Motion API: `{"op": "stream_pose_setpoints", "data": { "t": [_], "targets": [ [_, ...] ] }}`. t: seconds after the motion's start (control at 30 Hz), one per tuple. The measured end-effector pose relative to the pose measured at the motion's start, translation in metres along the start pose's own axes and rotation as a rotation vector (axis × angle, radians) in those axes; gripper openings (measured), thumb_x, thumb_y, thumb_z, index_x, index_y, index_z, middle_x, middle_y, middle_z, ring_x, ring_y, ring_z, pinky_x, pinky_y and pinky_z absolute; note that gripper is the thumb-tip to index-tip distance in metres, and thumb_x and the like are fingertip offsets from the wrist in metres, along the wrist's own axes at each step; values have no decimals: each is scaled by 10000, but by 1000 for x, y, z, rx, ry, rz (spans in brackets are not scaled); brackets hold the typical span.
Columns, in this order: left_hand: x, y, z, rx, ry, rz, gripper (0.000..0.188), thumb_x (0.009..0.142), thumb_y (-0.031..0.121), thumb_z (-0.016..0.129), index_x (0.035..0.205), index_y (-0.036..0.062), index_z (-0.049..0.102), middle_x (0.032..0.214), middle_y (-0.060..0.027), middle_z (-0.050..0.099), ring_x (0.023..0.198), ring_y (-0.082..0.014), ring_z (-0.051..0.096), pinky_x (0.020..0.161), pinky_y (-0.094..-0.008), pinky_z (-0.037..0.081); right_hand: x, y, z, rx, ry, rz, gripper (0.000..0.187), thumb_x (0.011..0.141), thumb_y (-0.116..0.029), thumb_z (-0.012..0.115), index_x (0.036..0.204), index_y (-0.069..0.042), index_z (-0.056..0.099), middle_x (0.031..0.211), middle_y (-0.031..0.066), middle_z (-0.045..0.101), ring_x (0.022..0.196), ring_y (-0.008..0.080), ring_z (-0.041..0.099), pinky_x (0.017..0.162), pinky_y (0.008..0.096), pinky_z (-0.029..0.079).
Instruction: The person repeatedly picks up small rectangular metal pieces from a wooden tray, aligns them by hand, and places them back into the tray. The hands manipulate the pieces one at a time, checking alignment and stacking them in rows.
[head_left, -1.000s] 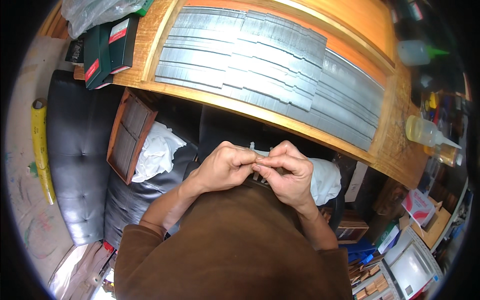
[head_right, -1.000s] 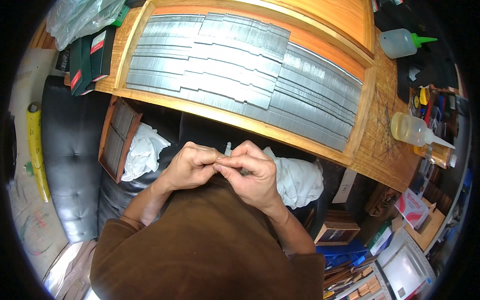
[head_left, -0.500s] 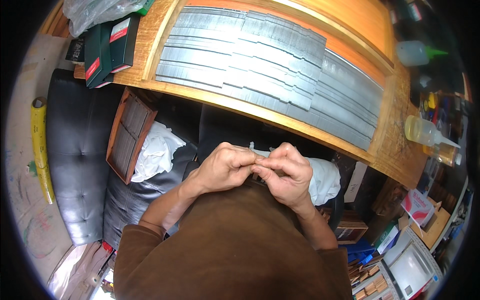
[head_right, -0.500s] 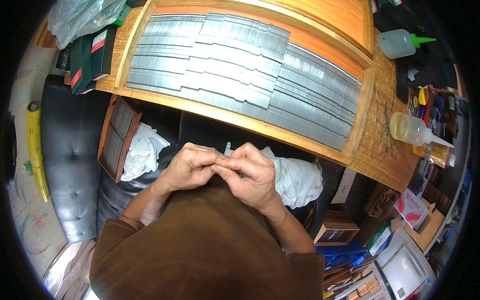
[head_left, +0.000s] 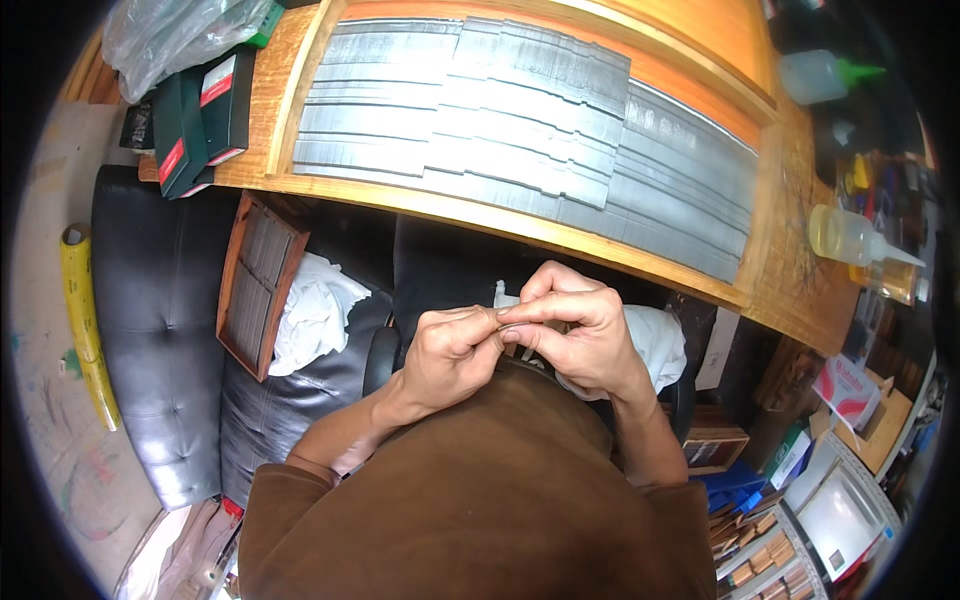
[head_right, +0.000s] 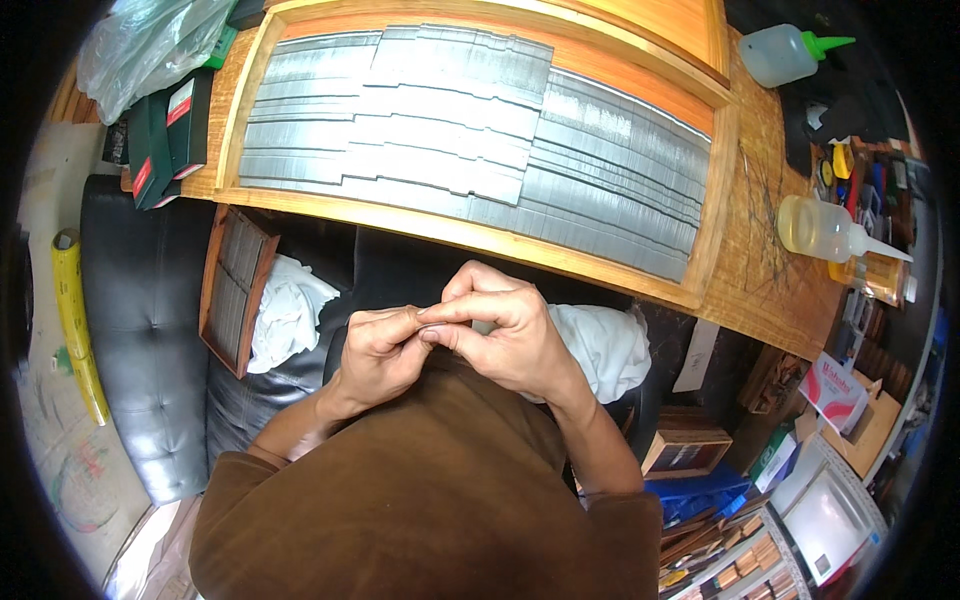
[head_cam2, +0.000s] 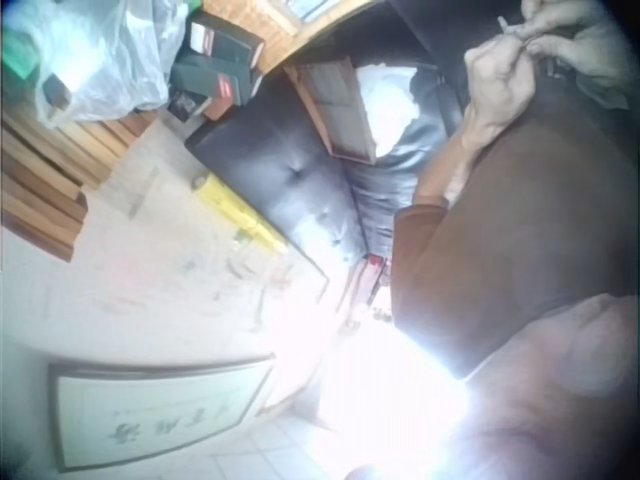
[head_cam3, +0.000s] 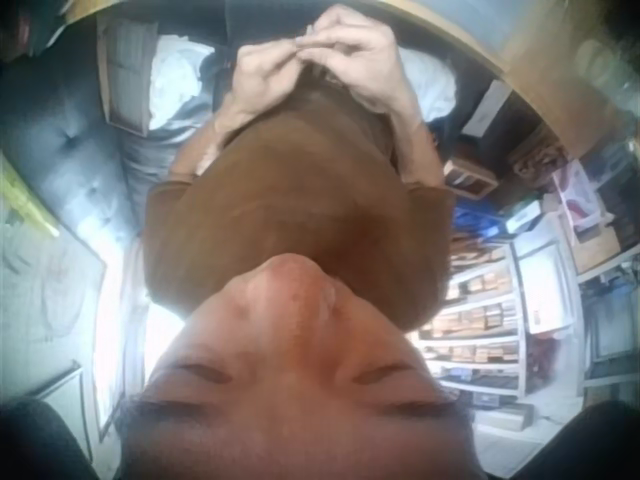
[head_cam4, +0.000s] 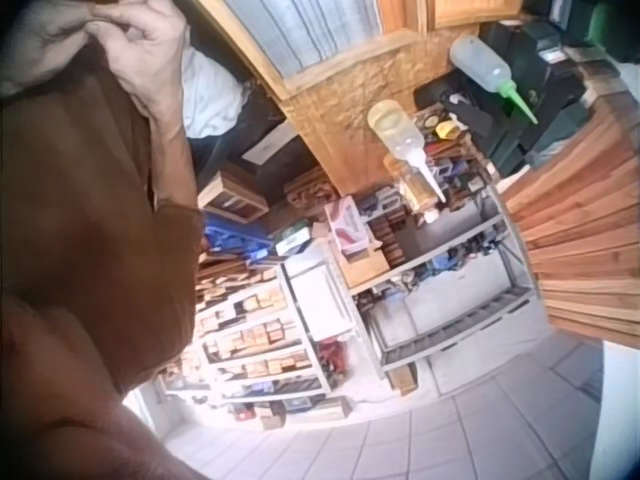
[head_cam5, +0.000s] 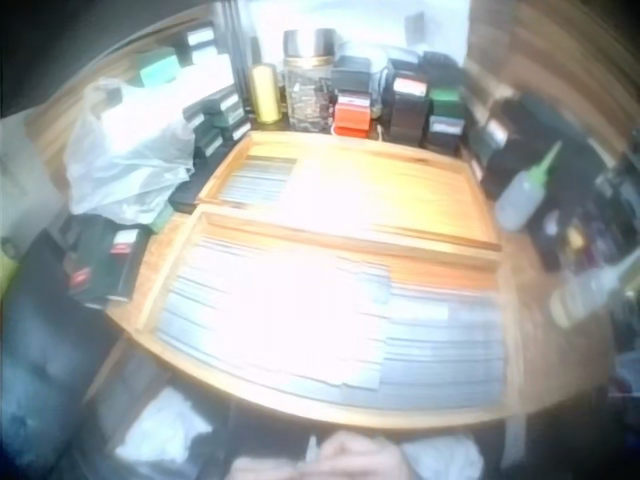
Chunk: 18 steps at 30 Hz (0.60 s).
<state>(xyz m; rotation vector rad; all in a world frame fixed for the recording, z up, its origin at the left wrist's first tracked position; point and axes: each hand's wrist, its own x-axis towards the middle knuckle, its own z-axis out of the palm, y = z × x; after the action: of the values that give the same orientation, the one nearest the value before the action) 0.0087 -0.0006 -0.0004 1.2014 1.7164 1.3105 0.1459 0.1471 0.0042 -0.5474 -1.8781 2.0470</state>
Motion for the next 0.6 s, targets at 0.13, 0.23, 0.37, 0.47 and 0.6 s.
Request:
{"op": "stream_pose_setpoints", "data": {
  "t": [0.13, 0.23, 0.37, 0.47, 0.6],
  "targets": [
    [0, -2, 2, -22, 19, 28, 192, 863, -115, 692, 1034, -58, 759, 788, -173, 732, 686, -291, 730, 617, -347, 553, 1, 1, -1, 20, -11, 19, 178, 813, 34, 873, 980, -21, 843, 856, 30, 673, 787, 119, 636, 672, 259, 504],
    [-1, -6, 4, -42, 25, 39, 192, 865, -111, 694, 1038, -57, 760, 794, -179, 734, 686, -294, 729, 616, -349, 552, 1, 2, 0, 37, -11, 25, 166, 811, 35, 874, 963, -24, 843, 849, 26, 671, 780, 116, 633, 666, 259, 499],
    [-2, -7, 4, -53, 11, 25, 188, 868, -105, 695, 1037, -55, 761, 801, -182, 736, 688, -301, 729, 618, -352, 555, 0, 6, -1, 45, -9, 13, 157, 806, 41, 874, 947, -18, 837, 847, 29, 670, 777, 115, 634, 662, 260, 501],
    [-2, -7, 4, -48, 15, 34, 188, 867, -103, 695, 1036, -53, 761, 801, -183, 735, 686, -305, 727, 614, -353, 552, 0, 6, -1, 42, -9, 10, 155, 805, 45, 873, 942, -16, 835, 847, 30, 669, 775, 116, 636, 658, 261, 501],
    [-1, -7, 6, -40, 28, 42, 196, 862, -104, 695, 1037, -48, 762, 795, -183, 732, 680, -307, 723, 607, -354, 548, 1, 6, -1, 39, -9, 8, 159, 803, 48, 872, 943, -16, 835, 851, 30, 669, 771, 117, 638, 651, 260, 499]
  ]
}}
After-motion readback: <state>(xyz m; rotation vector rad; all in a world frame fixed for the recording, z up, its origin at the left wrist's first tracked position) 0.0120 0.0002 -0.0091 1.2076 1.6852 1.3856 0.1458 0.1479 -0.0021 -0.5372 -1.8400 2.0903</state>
